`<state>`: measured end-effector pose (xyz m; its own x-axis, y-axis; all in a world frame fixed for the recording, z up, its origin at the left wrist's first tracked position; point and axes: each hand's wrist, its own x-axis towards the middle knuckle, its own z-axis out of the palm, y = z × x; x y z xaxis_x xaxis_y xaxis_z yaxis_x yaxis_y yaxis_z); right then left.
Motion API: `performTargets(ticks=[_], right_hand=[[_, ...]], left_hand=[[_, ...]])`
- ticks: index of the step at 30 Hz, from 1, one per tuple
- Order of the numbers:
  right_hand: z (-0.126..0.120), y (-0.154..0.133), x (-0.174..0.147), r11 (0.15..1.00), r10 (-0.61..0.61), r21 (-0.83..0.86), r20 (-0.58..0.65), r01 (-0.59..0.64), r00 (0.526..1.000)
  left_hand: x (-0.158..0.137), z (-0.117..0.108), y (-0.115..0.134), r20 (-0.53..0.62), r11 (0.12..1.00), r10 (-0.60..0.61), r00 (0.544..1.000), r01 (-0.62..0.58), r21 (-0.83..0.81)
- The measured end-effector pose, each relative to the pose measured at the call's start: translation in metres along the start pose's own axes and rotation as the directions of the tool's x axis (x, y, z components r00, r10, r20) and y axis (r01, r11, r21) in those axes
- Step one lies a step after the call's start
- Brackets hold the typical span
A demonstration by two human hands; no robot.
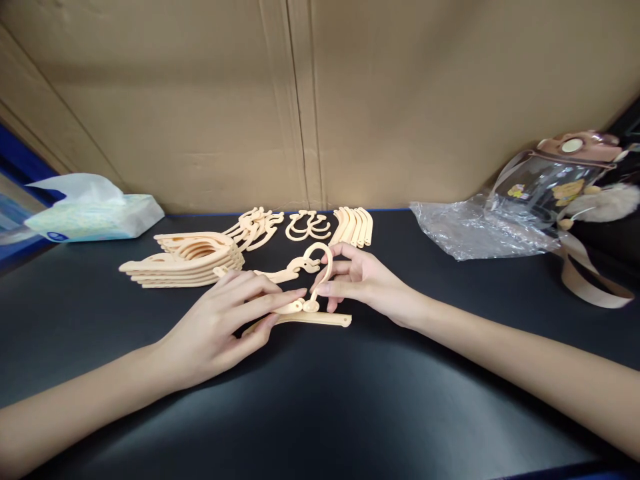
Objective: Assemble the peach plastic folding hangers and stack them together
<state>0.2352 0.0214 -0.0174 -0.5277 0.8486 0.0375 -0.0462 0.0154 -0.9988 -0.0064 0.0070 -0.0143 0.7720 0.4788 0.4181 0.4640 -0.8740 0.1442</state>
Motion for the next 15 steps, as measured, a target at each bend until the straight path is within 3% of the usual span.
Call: performTargets(ticks=[15], right_hand=[[-0.0007, -0.0005, 0.0006, 1.0, 0.013, -0.009, -0.025, -0.013, 1.0]], left_hand=[[0.0, 0.0006, -0.0018, 0.024, 1.0, 0.005, 1.0, -0.005, -0.024]])
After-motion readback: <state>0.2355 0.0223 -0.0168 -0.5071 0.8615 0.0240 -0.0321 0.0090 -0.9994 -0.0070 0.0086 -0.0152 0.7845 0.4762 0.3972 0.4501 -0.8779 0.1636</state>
